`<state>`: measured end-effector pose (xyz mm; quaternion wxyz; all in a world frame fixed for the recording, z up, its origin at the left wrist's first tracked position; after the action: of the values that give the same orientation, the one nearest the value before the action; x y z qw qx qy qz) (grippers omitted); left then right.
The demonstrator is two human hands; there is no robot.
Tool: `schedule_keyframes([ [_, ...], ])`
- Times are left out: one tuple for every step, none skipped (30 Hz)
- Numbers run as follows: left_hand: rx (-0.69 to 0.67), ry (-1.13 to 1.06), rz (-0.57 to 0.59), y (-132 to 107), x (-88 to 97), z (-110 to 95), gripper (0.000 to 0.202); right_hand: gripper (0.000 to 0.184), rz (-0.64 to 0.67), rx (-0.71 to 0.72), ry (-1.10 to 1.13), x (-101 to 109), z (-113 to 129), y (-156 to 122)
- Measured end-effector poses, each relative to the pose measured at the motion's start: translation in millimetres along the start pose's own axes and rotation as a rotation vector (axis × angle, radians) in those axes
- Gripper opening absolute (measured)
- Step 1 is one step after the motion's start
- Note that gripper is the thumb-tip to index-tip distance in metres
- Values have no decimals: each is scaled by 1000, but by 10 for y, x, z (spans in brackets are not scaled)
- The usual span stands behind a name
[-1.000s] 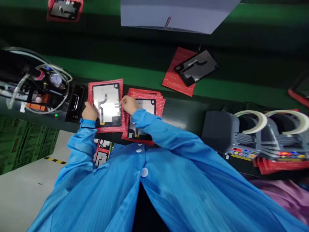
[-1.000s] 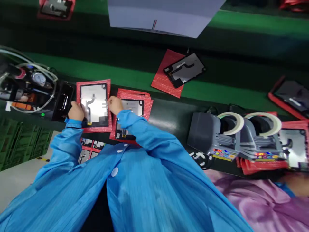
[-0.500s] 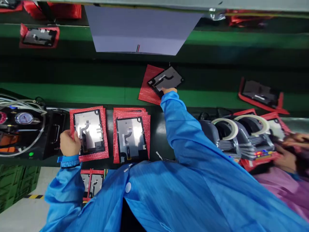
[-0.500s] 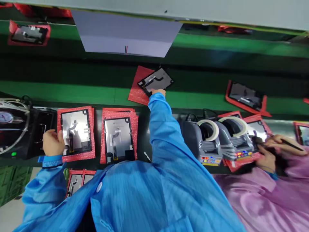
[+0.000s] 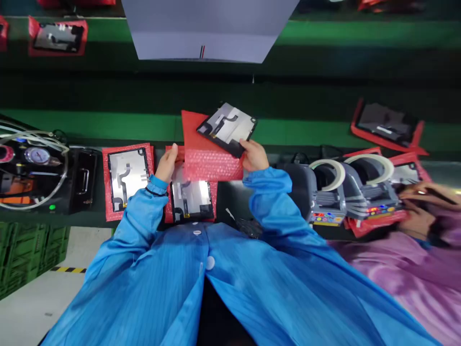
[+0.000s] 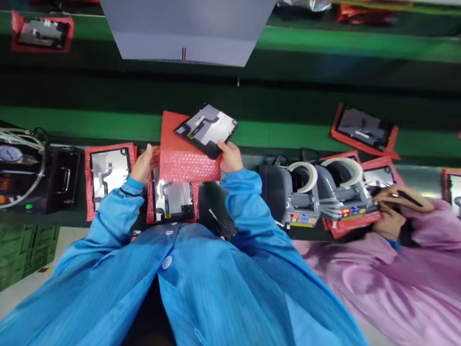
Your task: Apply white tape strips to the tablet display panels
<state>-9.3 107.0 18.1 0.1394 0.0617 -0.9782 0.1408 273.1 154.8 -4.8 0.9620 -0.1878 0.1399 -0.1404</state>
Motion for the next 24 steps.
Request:
schedule_keyframes([
  [7, -30, 29, -19, -49, 23, 41, 24, 34, -18, -6, 11, -83, -223],
  [16, -37, 44, -57, -74, 64, 35, 27, 55, -43, -18, 31, -173, -416],
  [30, -6, 44, -107, -75, 124, 28, 30, 63, -74, -38, 60, -266, -573],
  [47, 63, 35, -166, -60, 197, 22, 32, 54, -107, -67, 101, -355, -693],
  [66, 144, 26, -231, -39, 275, 17, 34, 28, -135, -102, 156, -429, -777],
  [85, 222, 20, -295, -18, 351, 15, 35, -10, -150, -140, 220, -477, -832],
  [99, 286, 18, -357, 3, 421, 14, 36, -52, -144, -175, 285, -491, -866],
  [107, 333, 15, -412, 24, 478, 14, 35, -91, -110, -204, 344, -464, -888],
  [111, 364, 11, -462, 47, 523, 14, 35, -118, -51, -228, 389, -403, -908],
  [113, 387, 4, -505, 72, 556, 14, 34, -126, 18, -247, 413, -324, -936],
  [113, 413, 0, -544, 98, 580, 14, 34, -118, 82, -262, 421, -249, -976],
  [113, 437, -2, -579, 122, 597, 15, 36, -96, 128, -269, 416, -196, -1029],
  [113, 459, -1, -612, 146, 610, 15, 38, -67, 146, -268, 404, -178, -1090],
  [113, 477, 2, -643, 169, 618, 15, 39, -35, 136, -260, 389, -201, -1155],
  [113, 494, 6, -673, 190, 625, 15, 40, -5, 106, -245, 372, -261, -1224],
  [113, 509, 10, -702, 211, 631, 15, 40, 21, 68, -227, 353, -348, -1292],
  [113, 521, 13, -729, 230, 637, 15, 39, 44, 32, -211, 329, -453, -1357],
  [112, 530, 17, -753, 247, 643, 15, 38, 66, 0, -202, 297, -568, -1415],
  [113, 540, 19, -773, 262, 650, 15, 37, 87, -28, -201, 259, -687, -1464],
  [112, 553, 23, -790, 273, 657, 15, 35, 110, -52, -212, 213, -803, -1502],
  [110, 567, 27, -801, 281, 662, 16, 33, 129, -73, -235, 165, -908, -1531],
  [105, 583, 31, -806, 287, 665, 16, 30, 140, -88, -276, 118, -992, -1551],
  [98, 598, 34, -806, 290, 665, 16, 26, 148, -97, -342, 73, -1052, -1565],
  [91, 612, 36, -799, 294, 664, 15, 23, 151, -98, -440, 32, -1085, -1574],
])
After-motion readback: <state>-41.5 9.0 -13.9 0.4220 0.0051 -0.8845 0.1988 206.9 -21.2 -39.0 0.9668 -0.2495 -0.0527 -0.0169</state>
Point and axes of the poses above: each hand's wrist, its own y-axis towards the middle knuckle, its own x-axis out of the back of the hand, z = x × y, the point moved 9 cm from there along y, towards the middle knuckle, and after that the axes turned 1 degree about -x, right-handed, at the moved point
